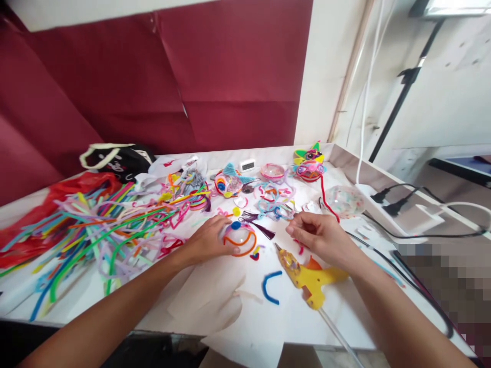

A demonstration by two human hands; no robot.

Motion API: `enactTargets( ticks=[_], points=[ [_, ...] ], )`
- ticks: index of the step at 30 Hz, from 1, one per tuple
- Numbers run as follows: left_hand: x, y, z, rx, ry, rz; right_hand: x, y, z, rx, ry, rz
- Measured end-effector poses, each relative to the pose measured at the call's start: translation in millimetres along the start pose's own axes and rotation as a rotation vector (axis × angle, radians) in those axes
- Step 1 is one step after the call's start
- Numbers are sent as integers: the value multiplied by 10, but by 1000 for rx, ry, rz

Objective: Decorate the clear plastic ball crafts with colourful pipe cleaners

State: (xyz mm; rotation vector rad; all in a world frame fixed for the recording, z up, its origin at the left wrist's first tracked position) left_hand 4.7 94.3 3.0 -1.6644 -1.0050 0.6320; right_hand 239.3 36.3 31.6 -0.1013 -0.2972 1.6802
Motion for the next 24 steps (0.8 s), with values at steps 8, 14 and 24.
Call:
enactTargets(
  ticks=[8, 14, 24],
  points=[
    [17, 101, 58, -51, -21, -45, -22, -6, -105, -141, -73, -16],
    [-43, -3, -89, -95, 25, -135, -49, 19, -103, -227, -66, -2],
    [-205, -102, -355, -151, 147, -214, -43, 40, 29, -230, -156, -21]
  ],
)
Point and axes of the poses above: each hand's wrist, its own x-axis towards the middle knuckle, its own y-axis out of the palm, z = x × y, the point moved 10 cm from there along x, towards the middle knuckle, and after that the axes turned 8 degrees about x, right-handed, at the moved point
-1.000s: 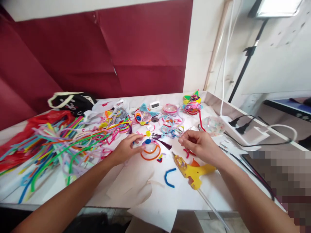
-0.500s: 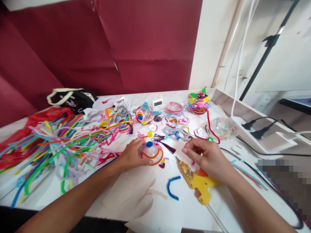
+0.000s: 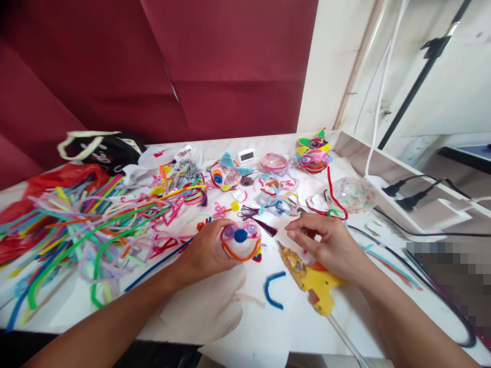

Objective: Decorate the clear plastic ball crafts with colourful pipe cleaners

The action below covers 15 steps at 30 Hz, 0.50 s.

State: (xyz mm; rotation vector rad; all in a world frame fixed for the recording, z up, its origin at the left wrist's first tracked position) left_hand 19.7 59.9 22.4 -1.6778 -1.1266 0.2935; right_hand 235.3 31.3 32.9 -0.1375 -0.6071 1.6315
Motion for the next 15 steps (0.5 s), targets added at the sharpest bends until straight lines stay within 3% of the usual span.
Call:
enactTargets(
  ticks=[8, 15],
  points=[
    [-35, -9, -64, -151, 20, 31, -18, 121, 84, -57, -72, 71],
    [-89, 48, -16, -255, -1, 30, -112, 271, 434, -215, -216, 158]
  ],
)
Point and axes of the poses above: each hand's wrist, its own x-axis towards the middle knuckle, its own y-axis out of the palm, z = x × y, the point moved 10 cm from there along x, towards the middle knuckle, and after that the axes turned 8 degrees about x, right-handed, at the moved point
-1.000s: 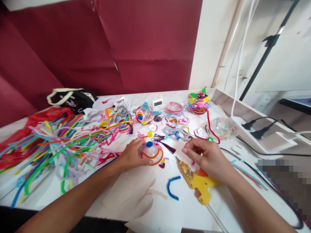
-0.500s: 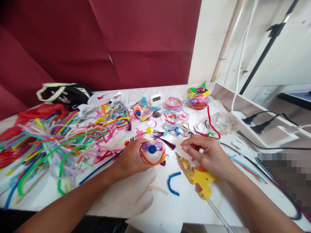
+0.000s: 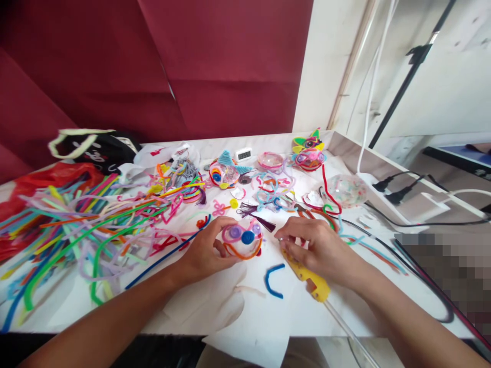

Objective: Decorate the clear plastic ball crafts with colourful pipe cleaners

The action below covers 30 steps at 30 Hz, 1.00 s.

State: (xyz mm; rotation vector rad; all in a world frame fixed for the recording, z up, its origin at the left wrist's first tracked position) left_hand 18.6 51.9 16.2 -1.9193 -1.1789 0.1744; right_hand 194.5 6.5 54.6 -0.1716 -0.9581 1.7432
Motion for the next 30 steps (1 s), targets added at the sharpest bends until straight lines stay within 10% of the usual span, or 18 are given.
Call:
enactTargets(
  ticks=[15, 25, 30],
  points=[
    [-9, 194, 236, -512, -229, 90, 80, 933, 248, -364, -21, 433],
    [20, 188, 280, -619, -225, 93, 102, 1004, 185, -480, -54, 402],
    [41, 128, 312, -687, -277, 55, 83, 684, 267, -414, -86, 267]
  ],
)
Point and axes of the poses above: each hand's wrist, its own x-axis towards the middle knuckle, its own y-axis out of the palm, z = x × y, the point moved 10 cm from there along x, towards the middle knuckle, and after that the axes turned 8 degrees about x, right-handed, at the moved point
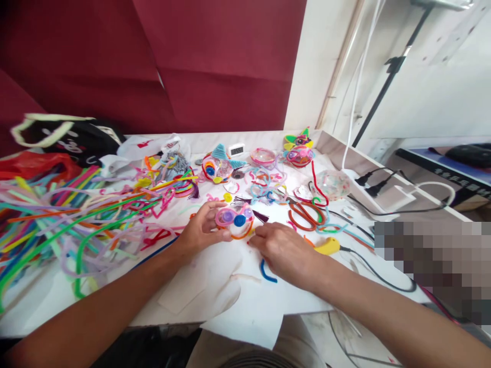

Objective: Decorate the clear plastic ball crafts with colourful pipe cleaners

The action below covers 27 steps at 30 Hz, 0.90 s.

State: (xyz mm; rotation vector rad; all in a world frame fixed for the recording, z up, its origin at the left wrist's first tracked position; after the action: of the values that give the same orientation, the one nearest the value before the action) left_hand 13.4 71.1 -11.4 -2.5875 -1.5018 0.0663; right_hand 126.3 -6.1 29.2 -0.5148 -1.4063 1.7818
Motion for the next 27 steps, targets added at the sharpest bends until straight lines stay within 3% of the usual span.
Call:
enactTargets(
  ticks=[3, 6, 10, 13, 20, 27],
  points=[
    [15, -60, 4, -80, -30, -49, -214, -328, -172, 23, 31, -170],
    [33, -107, 18, -128, -47, -86, -527, -461, -413, 6, 103, -220],
    [59, -137, 43, -211, -55, -106, -923, -367, -611, -40, 209, -178],
    [73, -157, 61, -265, -58, -122, -1069, -262, -540, -70, 209, -157],
    [88, -188, 102, -369, -67, -140, -1137, -253, -291, -229, 125, -207],
    [65, -180, 127, -455, -102, -153, -1117, -133, -399, -356, 71, -220]
  ],
)
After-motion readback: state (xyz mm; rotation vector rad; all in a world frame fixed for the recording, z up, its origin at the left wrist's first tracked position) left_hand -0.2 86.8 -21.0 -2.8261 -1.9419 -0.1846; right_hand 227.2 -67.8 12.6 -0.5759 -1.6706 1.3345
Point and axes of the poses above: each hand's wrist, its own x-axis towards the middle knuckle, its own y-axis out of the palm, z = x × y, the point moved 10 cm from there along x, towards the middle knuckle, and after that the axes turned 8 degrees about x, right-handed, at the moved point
